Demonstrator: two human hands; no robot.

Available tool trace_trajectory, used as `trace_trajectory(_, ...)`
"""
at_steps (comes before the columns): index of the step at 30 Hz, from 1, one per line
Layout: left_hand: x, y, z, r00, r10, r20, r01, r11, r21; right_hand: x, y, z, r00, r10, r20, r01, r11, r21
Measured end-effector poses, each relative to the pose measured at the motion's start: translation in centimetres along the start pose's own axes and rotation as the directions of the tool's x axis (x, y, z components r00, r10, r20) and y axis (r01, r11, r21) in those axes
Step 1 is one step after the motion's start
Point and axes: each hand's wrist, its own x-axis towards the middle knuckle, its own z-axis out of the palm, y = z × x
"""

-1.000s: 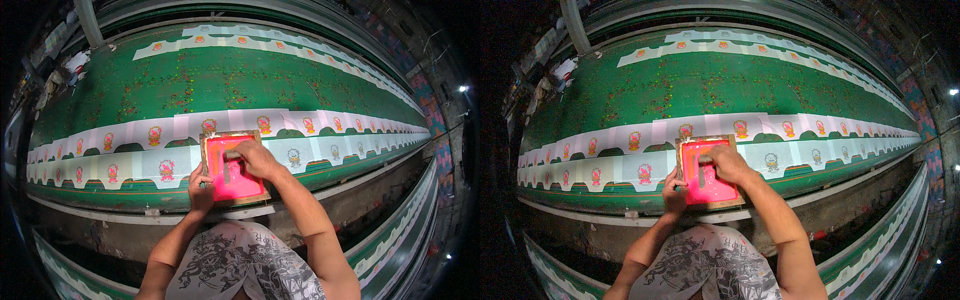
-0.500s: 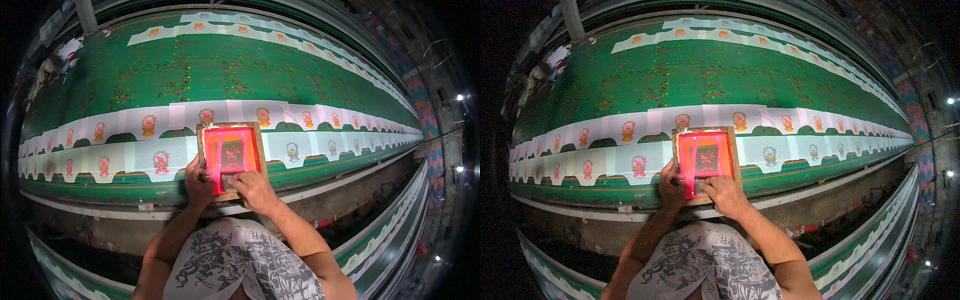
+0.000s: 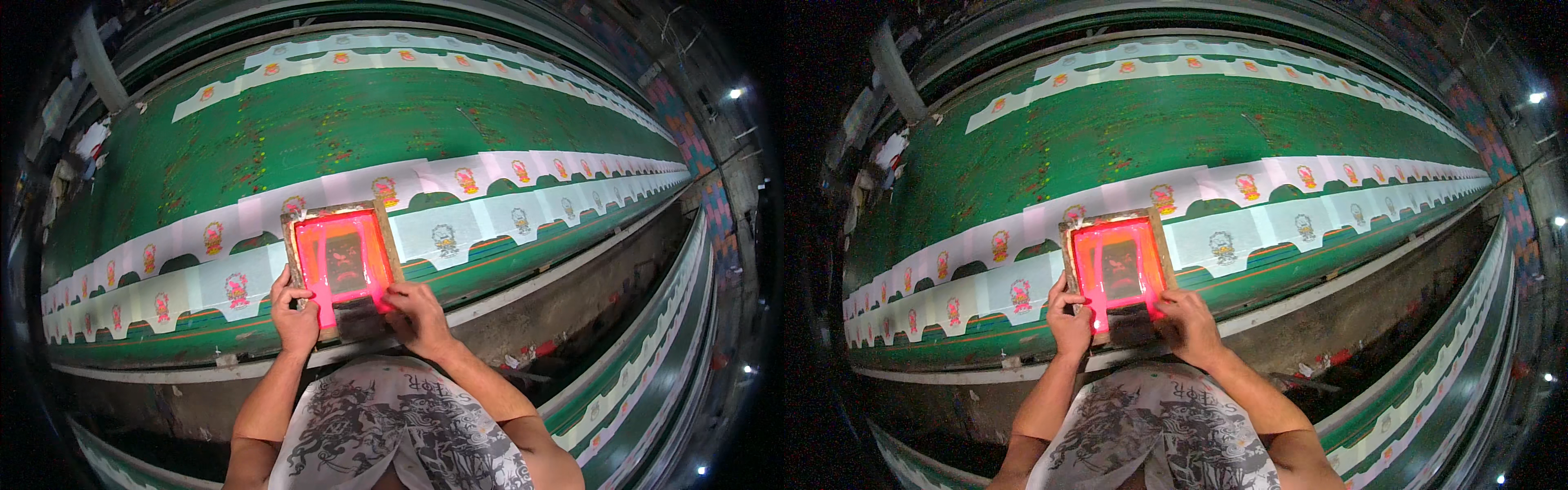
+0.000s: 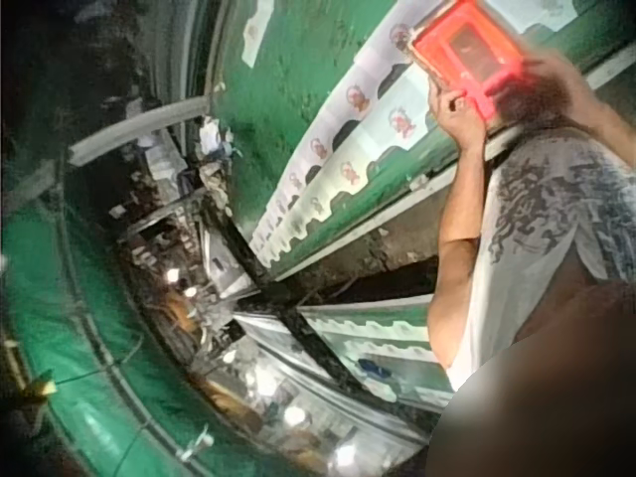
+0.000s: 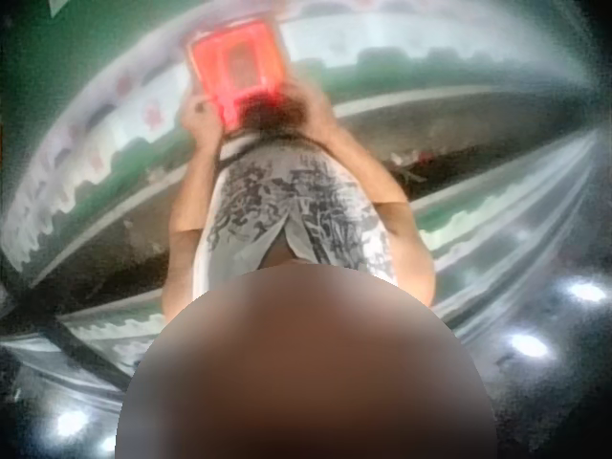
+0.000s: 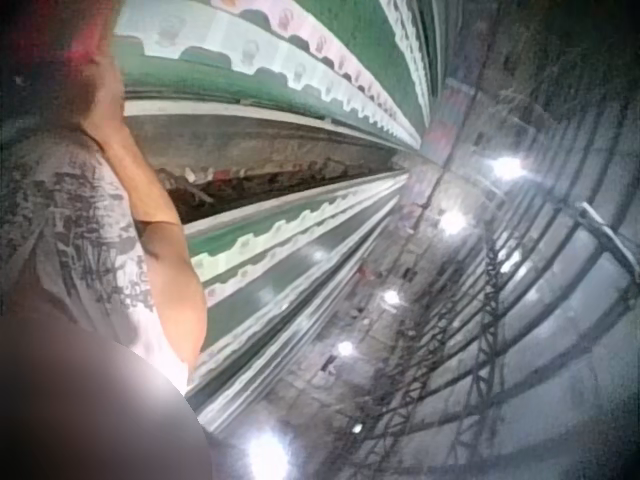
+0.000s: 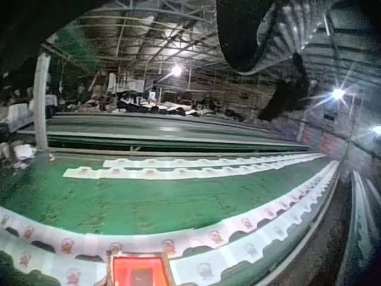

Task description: The person pours pink ink into a screen-printing frame and uses a squeegee to spread the ink across the screen. They then repeatedly press the frame onto a long strip of paper on a conveyor belt, transferring a pink design onto each section.

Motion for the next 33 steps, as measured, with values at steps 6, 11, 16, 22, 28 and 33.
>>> trace_trajectory(6, -1.0, 3.6, 6.4, 0.999, 0.027, 0.033, -0.026, 0.999, -0.035, -3.2, 6.8, -3.7, 0.97, 0.148, -0.193, -0.129, 0.986, 0.107)
trace_trajectory(11, -2.8, 4.2, 15.2, 0.998, 0.061, 0.009, -0.061, 0.998, -0.001, -5.6, 12.6, -8.7, 0.957, 0.095, -0.276, -0.078, 0.994, 0.072)
trace_trajectory(16, -4.4, 4.4, 21.5, 1.0, -0.03, -0.003, 0.029, 0.991, -0.132, -7.0, 16.8, -13.9, 0.967, 0.118, -0.225, -0.1, 0.991, 0.087)
trace_trajectory(22, -5.3, 5.6, 23.7, 0.994, -0.107, -0.006, 0.105, 0.985, -0.136, -7.2, 19.1, -17.3, 0.985, 0.064, -0.161, -0.048, 0.994, 0.099)
trace_trajectory(28, -5.0, 5.0, 23.3, 0.986, -0.165, 0.032, 0.168, 0.959, -0.23, -6.3, 17.7, -18.8, 0.999, -0.038, -0.033, 0.041, 0.996, 0.084)
trace_trajectory(33, -4.9, 4.6, 23.1, 0.976, -0.214, 0.038, 0.217, 0.947, -0.236, -4.5, 15.0, -18.5, 0.954, -0.258, 0.153, 0.253, 0.966, 0.048)
